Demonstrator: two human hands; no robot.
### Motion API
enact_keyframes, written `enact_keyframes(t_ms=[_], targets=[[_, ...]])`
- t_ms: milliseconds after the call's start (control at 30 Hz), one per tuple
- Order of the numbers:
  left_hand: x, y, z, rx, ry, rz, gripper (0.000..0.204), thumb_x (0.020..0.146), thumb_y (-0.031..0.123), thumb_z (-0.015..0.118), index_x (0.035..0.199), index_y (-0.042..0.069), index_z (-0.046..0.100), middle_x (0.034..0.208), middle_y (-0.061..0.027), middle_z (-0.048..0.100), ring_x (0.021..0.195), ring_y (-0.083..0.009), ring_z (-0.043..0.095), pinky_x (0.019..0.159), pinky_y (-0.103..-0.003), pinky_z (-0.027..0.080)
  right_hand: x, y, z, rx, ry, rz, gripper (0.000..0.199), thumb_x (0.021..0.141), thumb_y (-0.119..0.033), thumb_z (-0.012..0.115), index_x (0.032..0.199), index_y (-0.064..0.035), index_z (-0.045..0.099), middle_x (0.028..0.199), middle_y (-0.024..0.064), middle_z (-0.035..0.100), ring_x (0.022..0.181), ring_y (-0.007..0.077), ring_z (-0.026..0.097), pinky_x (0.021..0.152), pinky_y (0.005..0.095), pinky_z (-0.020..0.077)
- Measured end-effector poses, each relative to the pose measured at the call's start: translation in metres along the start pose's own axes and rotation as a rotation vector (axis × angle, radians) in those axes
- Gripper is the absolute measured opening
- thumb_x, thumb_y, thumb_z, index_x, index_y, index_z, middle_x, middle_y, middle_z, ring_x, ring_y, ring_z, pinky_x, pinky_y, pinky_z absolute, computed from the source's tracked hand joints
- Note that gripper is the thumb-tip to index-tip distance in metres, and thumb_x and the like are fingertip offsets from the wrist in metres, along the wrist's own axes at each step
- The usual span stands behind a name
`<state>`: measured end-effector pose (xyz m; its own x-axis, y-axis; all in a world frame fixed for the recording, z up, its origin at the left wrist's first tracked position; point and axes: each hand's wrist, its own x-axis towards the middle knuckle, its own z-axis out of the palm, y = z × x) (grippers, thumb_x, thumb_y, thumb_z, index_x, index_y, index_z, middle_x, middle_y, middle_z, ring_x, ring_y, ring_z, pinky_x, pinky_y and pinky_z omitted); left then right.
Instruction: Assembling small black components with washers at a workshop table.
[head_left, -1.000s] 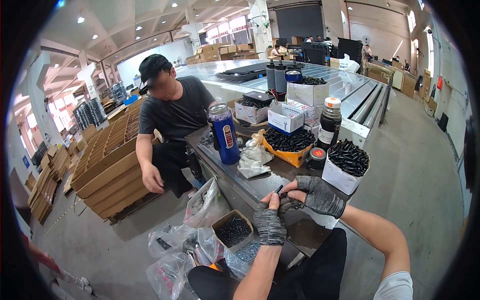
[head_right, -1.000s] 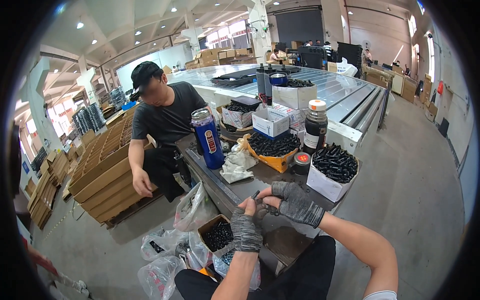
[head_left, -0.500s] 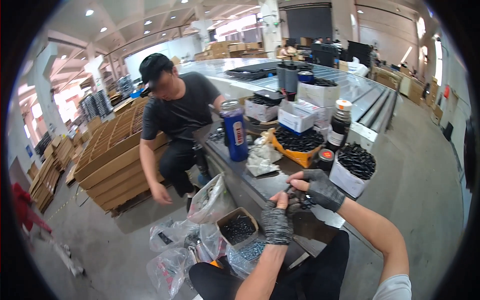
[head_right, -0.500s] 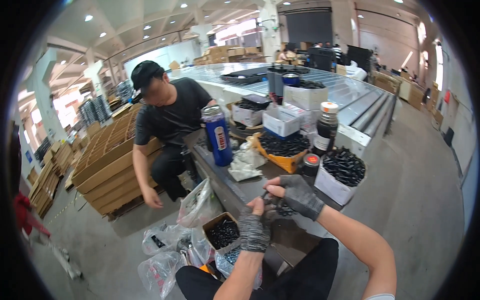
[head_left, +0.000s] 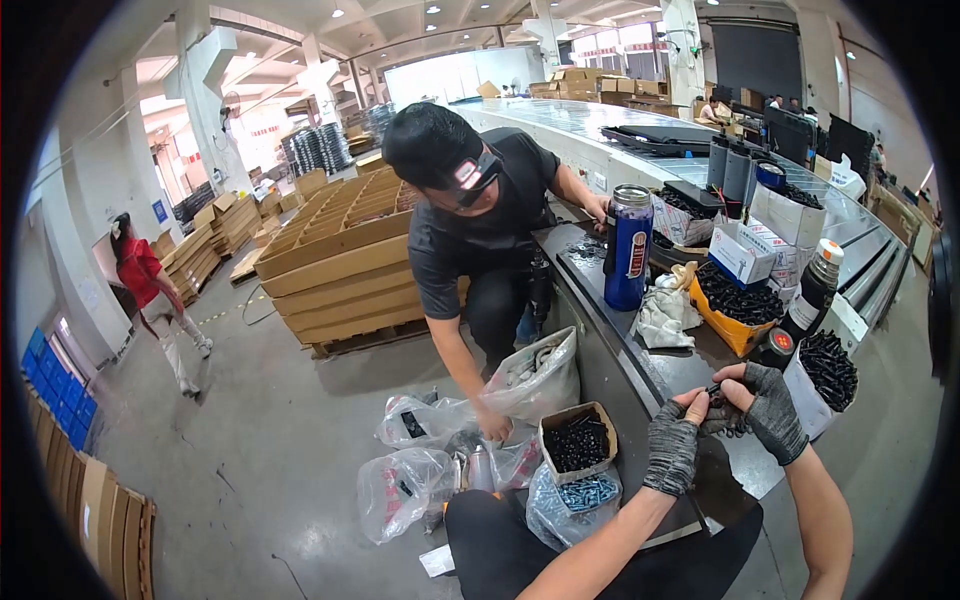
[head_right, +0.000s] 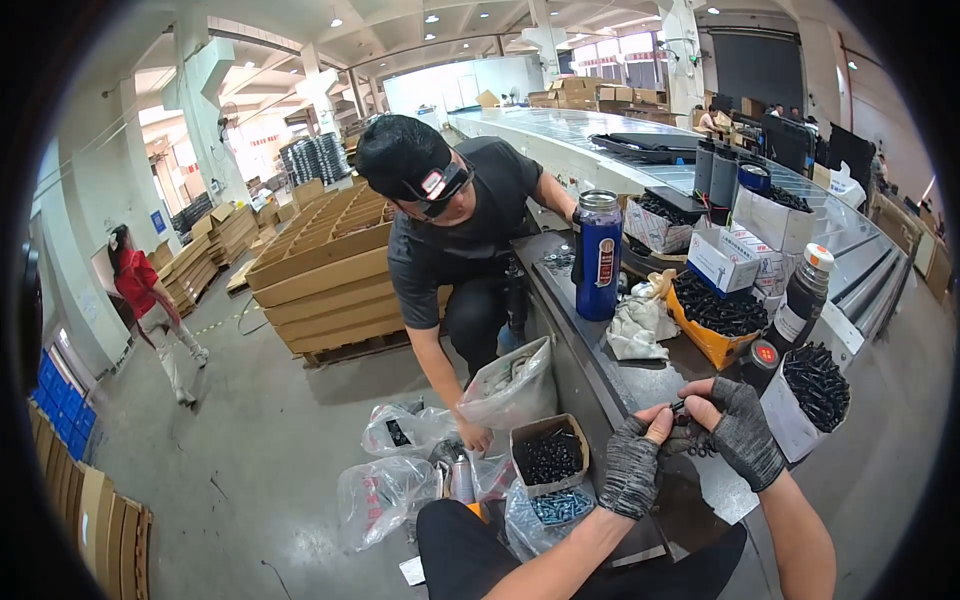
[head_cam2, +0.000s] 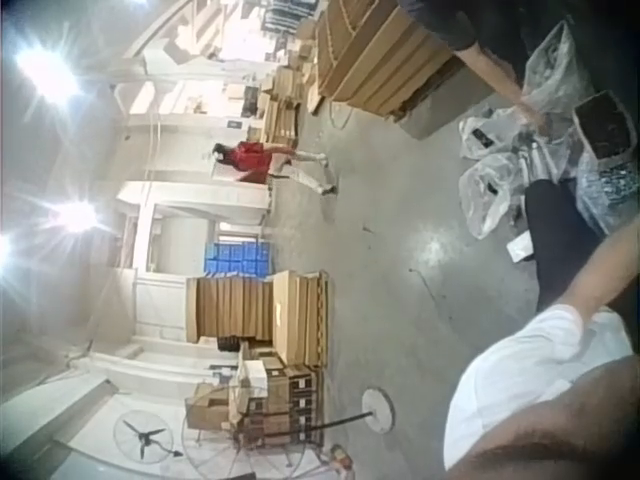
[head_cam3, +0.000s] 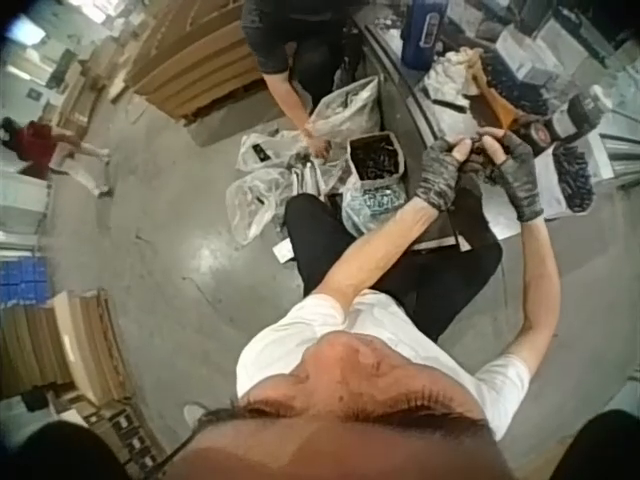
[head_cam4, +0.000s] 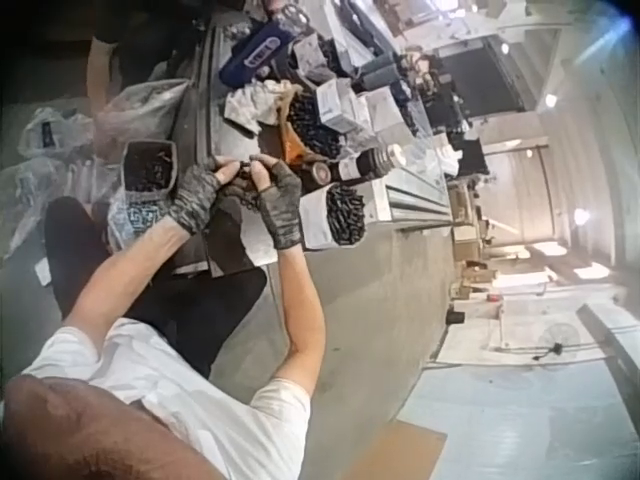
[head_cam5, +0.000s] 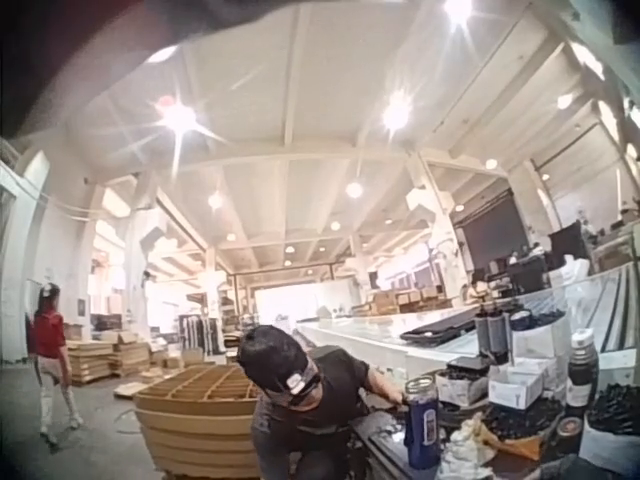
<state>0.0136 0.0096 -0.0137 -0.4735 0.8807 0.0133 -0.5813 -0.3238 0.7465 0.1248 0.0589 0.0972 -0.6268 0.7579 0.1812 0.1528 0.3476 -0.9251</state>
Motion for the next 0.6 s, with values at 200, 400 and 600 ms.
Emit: enact_keyframes(t_ms=[200, 400, 600], targets=[[-0.006, 0.004, 0.003, 0.039, -0.026, 0.086, 0.025, 0.098, 0.018, 0.063, 0.114, 0.000, 0.066, 0.102, -0.0057, 0.069, 0.091, -0.0112, 0.062, 0.084, -0.025, 0.051, -0.010, -0.001, 0.006, -0.312, 0.054, -0.257, 0.019, 0.086, -0.004, 0.066, 0.104, 0.0016, 0.066, 0.088, 0.0078, 0.063, 0.082, 0.0159, 0.061, 0.075, 0.0292, 0.0496], [-0.009, 0.001, 0.003, 0.089, -0.092, 0.133, 0.035, 0.096, 0.018, 0.065, 0.127, 0.003, 0.061, 0.107, -0.0045, 0.066, 0.093, -0.0109, 0.062, 0.086, -0.026, 0.052, -0.007, -0.005, -0.003, -0.224, 0.042, -0.221, 0.012, 0.085, -0.002, 0.064, 0.096, 0.0011, 0.066, 0.087, 0.0106, 0.067, 0.084, 0.0213, 0.065, 0.078, 0.0319, 0.0499], [-0.014, 0.015, 0.000, 0.096, -0.244, 0.039, 0.034, 0.095, 0.014, 0.065, 0.126, 0.001, 0.060, 0.112, -0.0053, 0.065, 0.101, -0.0123, 0.060, 0.090, -0.027, 0.049, -0.009, -0.021, -0.004, -0.373, -0.034, -0.284, 0.011, 0.083, 0.000, 0.064, 0.094, 0.0000, 0.066, 0.085, 0.0106, 0.065, 0.084, 0.0235, 0.064, 0.078, 0.0333, 0.0492]])
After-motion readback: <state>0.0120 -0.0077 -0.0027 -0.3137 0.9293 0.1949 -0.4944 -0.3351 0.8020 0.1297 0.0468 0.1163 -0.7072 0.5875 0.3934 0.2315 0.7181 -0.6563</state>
